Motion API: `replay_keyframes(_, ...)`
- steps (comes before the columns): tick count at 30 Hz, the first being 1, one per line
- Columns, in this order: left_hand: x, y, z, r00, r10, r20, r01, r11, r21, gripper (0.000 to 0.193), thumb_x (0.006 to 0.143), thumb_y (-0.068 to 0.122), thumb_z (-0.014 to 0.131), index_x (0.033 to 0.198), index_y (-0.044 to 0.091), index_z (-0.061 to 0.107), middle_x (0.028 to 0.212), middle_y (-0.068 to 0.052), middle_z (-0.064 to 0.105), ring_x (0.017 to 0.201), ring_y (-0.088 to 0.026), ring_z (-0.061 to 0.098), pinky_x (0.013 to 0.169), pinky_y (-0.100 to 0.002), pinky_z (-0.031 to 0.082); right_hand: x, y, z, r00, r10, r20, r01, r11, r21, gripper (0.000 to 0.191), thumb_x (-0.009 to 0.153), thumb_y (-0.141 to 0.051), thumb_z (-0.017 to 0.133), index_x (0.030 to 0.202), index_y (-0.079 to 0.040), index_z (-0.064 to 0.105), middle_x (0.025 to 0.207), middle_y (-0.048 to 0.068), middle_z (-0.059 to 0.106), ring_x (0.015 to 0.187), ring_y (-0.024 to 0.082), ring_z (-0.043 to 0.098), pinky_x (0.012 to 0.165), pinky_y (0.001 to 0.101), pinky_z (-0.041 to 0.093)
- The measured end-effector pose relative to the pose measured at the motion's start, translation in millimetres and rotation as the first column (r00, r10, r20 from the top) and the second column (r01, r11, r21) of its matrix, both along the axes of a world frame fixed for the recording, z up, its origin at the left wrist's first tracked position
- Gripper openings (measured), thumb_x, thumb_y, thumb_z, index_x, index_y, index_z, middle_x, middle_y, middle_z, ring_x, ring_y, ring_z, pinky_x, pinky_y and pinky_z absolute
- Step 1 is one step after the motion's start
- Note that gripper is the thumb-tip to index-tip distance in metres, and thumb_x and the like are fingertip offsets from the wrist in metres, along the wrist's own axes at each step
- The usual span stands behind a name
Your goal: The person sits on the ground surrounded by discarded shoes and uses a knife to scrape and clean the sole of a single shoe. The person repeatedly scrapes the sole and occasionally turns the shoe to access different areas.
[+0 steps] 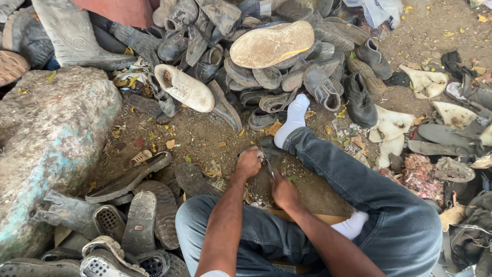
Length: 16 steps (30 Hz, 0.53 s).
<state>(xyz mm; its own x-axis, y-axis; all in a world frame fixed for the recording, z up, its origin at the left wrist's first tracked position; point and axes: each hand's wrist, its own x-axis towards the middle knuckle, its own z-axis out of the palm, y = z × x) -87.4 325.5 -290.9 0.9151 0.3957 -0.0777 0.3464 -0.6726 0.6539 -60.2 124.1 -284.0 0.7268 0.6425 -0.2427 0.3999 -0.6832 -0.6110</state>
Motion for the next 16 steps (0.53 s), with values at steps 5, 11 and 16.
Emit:
replay_keyframes(5, 1, 5, 4, 1.000, 0.015, 0.019, -0.014, 1.000, -0.021, 0.008, 0.085, 0.008, 0.070, 0.091, 0.009, 0.075, 0.103, -0.010, 0.068, 0.096, -0.033, 0.067, 0.089, -0.045, 0.053, 5, 19, 4, 0.958, -0.101, -0.268, 0.194, 0.917, 0.349, 0.032, 0.100, -0.028, 0.061, 0.122, -0.007, 0.071, 0.075, 0.018, 0.065, 0.063, 0.031, 0.063, 0.060, 0.0447, 0.048)
replay_keyframes(11, 4, 3, 7, 0.994, 0.048, 0.095, -0.041, 0.997, -0.070, 0.007, 0.084, 0.007, 0.069, 0.087, 0.008, 0.075, 0.099, -0.009, 0.070, 0.095, -0.031, 0.068, 0.088, -0.043, 0.054, -23, 1, 24, 0.814, -0.143, -0.563, 0.333, 0.909, 0.251, 0.029, 0.103, -0.025, 0.059, 0.103, 0.002, 0.072, 0.060, 0.001, 0.049, 0.053, 0.013, 0.044, 0.052, 0.0349, 0.036)
replay_keyframes(16, -2, 5, 6, 0.989, 0.040, 0.143, -0.027, 0.995, -0.094, 0.008, 0.082, 0.011, 0.073, 0.089, 0.011, 0.076, 0.099, -0.010, 0.072, 0.096, -0.031, 0.069, 0.088, -0.042, 0.054, 0, 42, 16, 0.952, -0.056, -0.299, 0.181, 0.895, 0.408, 0.026, 0.099, -0.021, 0.063, 0.114, -0.003, 0.074, 0.073, 0.008, 0.065, 0.070, 0.015, 0.055, 0.066, 0.0366, 0.049)
